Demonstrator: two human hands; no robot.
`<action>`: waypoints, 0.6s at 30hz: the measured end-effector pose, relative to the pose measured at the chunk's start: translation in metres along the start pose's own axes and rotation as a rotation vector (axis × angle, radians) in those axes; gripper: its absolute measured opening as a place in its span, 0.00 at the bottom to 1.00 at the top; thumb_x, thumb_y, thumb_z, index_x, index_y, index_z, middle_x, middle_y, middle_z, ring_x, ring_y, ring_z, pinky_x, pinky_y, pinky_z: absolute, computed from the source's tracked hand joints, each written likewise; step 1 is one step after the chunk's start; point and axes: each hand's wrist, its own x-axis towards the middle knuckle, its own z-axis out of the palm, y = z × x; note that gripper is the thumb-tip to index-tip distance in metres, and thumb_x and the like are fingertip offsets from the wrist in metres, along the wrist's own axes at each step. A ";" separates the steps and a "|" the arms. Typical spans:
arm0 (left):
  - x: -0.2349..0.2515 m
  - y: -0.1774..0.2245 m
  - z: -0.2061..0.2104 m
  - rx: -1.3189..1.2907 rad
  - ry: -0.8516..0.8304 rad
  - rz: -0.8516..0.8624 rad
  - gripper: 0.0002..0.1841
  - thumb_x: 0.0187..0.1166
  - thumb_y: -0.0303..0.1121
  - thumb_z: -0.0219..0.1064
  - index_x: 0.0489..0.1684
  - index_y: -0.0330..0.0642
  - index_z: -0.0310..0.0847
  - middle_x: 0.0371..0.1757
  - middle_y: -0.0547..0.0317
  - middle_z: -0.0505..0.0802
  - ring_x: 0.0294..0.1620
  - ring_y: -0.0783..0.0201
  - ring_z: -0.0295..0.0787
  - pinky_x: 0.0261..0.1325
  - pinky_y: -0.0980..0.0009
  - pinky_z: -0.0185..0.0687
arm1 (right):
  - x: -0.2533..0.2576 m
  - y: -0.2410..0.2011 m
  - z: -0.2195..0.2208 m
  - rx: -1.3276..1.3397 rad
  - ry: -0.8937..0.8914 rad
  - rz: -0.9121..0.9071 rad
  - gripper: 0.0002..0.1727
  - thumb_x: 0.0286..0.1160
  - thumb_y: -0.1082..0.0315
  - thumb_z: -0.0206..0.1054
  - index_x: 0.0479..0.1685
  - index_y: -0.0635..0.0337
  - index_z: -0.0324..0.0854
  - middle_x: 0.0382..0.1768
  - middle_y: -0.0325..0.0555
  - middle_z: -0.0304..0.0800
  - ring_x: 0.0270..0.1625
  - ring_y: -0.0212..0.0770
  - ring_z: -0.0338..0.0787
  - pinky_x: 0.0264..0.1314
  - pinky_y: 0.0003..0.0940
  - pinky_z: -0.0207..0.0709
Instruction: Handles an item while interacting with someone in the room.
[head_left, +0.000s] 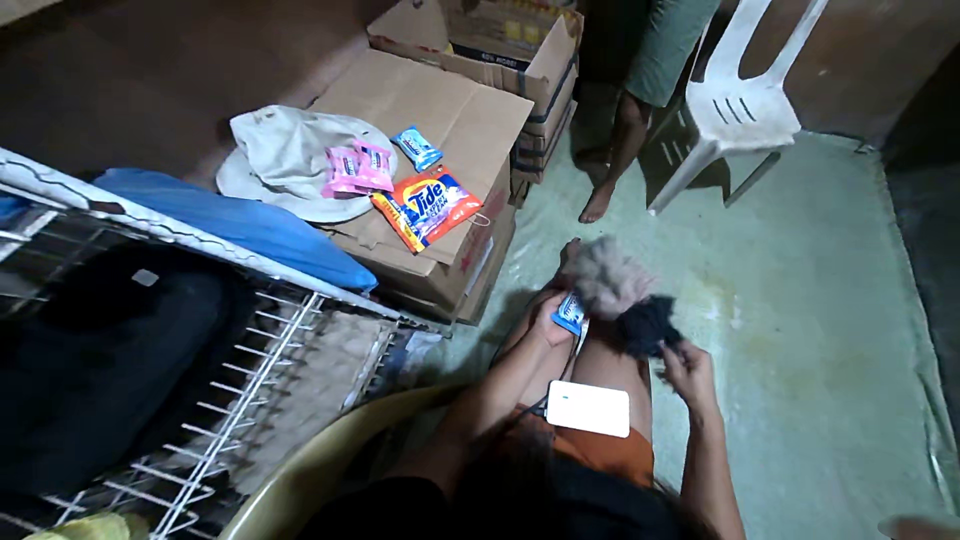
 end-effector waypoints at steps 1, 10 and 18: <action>-0.010 0.000 0.019 0.041 0.087 0.072 0.24 0.95 0.43 0.35 0.46 0.44 0.80 0.36 0.57 0.91 0.34 0.66 0.89 0.40 0.70 0.86 | -0.001 -0.002 0.003 0.028 -0.110 -0.047 0.14 0.76 0.66 0.64 0.38 0.70 0.90 0.27 0.49 0.91 0.25 0.38 0.89 0.32 0.43 0.88; -0.007 0.041 0.014 0.206 -0.152 -0.007 0.27 0.96 0.46 0.33 0.76 0.40 0.71 0.60 0.47 0.91 0.48 0.58 0.92 0.47 0.68 0.89 | 0.004 -0.018 0.034 -0.050 0.215 0.139 0.17 0.83 0.66 0.63 0.45 0.77 0.88 0.29 0.65 0.90 0.31 0.57 0.90 0.42 0.60 0.83; -0.024 0.240 0.078 0.787 0.343 0.981 0.29 0.90 0.32 0.55 0.89 0.37 0.53 0.77 0.39 0.79 0.70 0.52 0.83 0.71 0.53 0.81 | 0.001 0.001 0.080 0.144 0.152 0.032 0.14 0.75 0.67 0.67 0.43 0.71 0.91 0.31 0.58 0.94 0.32 0.49 0.94 0.42 0.58 0.86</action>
